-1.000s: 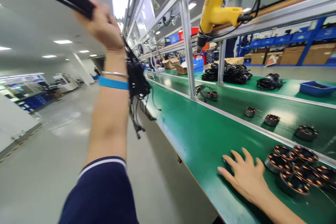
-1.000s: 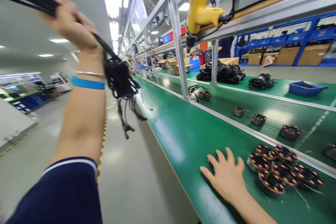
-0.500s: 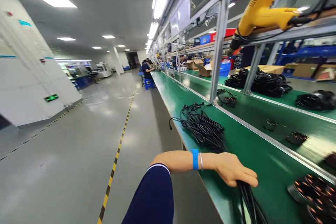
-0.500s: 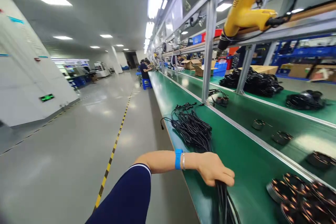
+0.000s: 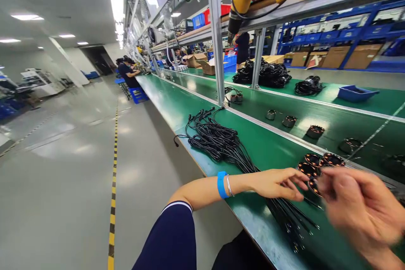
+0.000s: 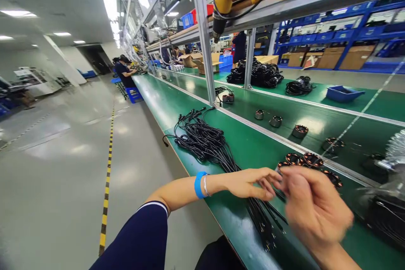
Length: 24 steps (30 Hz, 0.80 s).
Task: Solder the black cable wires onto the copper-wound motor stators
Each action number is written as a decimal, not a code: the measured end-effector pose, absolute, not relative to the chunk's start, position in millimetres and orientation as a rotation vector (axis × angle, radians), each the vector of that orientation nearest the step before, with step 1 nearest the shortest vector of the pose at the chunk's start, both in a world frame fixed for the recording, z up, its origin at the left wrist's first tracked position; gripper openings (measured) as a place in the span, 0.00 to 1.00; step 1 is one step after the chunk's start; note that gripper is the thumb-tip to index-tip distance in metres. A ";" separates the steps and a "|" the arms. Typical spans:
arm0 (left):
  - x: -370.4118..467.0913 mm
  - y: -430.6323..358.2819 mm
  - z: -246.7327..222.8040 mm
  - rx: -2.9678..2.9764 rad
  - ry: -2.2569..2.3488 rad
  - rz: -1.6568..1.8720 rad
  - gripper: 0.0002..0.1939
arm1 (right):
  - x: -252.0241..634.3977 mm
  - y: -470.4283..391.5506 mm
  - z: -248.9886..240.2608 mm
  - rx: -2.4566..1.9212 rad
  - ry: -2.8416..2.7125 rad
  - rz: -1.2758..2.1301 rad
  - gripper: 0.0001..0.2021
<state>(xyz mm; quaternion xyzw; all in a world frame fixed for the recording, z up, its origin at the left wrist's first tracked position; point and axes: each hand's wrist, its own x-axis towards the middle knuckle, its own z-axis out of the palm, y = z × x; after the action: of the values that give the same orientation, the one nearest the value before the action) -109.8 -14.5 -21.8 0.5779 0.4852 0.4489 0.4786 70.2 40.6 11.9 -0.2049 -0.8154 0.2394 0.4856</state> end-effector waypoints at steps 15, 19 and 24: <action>-146.4 -6.6 -5.8 0.760 1.206 1.790 0.20 | -25.0 107.0 58.0 -0.508 -2.270 -0.108 0.21; -169.0 0.0 -22.4 0.862 1.555 1.736 0.13 | -43.6 189.1 120.9 -0.901 -2.224 -0.127 0.27; -170.6 -4.2 -35.4 1.092 1.760 1.574 0.08 | -29.0 231.0 144.9 -1.287 -2.357 -0.159 0.37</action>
<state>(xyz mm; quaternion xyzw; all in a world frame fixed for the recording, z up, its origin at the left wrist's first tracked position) -170.6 -4.2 -35.4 0.4044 0.6522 0.5830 0.2668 -29.0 231.0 144.9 -0.4663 -0.8539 -0.0578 0.2240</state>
